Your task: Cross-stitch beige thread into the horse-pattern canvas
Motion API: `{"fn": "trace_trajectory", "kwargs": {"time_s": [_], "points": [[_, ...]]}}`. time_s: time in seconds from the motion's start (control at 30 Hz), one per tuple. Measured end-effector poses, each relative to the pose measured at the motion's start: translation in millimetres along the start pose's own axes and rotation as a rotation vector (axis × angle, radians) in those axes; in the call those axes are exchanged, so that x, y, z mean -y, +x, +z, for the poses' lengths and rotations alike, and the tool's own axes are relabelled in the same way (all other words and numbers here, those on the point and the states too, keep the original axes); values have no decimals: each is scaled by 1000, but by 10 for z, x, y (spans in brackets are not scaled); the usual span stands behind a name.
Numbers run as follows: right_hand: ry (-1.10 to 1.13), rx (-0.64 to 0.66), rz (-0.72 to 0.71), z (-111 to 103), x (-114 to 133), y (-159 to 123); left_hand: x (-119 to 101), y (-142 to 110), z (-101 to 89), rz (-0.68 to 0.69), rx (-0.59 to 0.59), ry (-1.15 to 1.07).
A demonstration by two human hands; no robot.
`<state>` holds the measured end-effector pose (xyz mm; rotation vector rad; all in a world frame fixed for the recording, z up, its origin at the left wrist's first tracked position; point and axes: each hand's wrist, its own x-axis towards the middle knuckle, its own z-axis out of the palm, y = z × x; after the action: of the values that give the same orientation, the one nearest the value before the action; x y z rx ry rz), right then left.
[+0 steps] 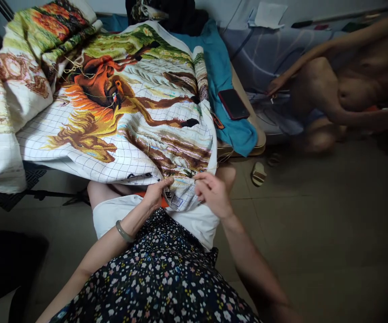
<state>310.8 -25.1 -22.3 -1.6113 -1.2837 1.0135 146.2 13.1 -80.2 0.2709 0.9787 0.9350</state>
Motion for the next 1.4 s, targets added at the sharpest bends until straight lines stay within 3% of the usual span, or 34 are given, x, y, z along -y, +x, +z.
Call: {"fn": "trace_trajectory", "kwargs": {"time_s": [0.1, 0.2, 0.57, 0.73, 0.97, 1.4], "points": [[-71, 72, -41, 271, -97, -20, 1, 7, -6, -11, -30, 26], [-135, 66, -73, 390, -138, -9, 14, 17, -12, -7, -61, 29], [-240, 52, -118, 388, -100, 28, 3, 16, 14, 2, -52, 3], [-361, -34, -139, 458, -52, 14, -1, -8, 33, 7, -62, -3], [-31, -29, 33, 639, -158, -65, -20, 6, 42, -41, -55, 53], [108, -98, 57, 743, -248, -79, -8, 58, 42, 18, -145, 90]]}}
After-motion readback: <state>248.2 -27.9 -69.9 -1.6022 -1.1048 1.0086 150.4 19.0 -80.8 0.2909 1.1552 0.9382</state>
